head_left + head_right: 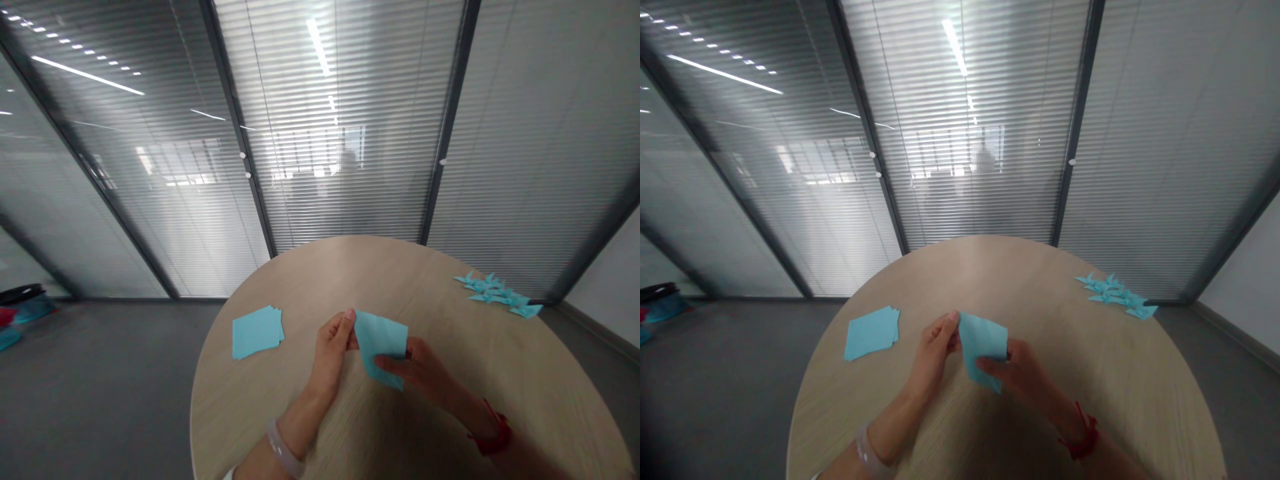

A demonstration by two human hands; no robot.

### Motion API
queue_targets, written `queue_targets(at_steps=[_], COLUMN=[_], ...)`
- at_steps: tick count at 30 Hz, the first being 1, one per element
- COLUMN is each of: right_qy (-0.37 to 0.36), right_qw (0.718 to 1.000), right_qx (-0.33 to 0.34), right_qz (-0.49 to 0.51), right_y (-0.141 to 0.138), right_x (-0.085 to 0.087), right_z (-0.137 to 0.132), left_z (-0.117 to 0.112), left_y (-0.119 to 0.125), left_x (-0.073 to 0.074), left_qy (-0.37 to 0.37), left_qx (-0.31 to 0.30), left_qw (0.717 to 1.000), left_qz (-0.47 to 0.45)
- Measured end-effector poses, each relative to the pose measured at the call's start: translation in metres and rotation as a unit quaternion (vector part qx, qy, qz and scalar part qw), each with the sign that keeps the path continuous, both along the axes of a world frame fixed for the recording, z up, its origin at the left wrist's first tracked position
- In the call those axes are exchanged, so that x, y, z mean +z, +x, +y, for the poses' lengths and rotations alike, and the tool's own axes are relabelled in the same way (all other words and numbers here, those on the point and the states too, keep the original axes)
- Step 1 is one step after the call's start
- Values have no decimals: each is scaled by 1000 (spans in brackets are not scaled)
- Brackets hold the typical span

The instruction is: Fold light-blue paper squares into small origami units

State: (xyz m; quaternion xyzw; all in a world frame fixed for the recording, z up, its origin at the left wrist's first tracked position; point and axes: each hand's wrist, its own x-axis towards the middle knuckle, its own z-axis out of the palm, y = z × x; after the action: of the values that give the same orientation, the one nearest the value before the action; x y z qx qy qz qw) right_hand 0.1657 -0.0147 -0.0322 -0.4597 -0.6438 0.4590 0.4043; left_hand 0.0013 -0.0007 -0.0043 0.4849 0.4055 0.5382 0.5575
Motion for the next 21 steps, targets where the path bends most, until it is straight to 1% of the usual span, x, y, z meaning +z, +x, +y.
queue_targets(at_steps=[3,5,10,16,21], right_qy=[11,20,31,44,39], right_qw=[1000,999,999,999,999], right_qx=[-20,-27,-24,-26,-13], right_qz=[9,8,9,-10,-11], right_y=[2,3,2,2,2], right_x=[-1,-1,1,3,7], right_z=[3,4,2,1,-1], left_z=[-1,-1,-3,0,3], left_y=[4,6,6,5,4], left_x=[-3,-7,-11,-13,-18], left_qy=[4,21,63,37,48], left_qx=[-55,-70,-76,-82,-56], left_qw=[997,993,989,989,987], left_qz=[52,91,108,116,144])
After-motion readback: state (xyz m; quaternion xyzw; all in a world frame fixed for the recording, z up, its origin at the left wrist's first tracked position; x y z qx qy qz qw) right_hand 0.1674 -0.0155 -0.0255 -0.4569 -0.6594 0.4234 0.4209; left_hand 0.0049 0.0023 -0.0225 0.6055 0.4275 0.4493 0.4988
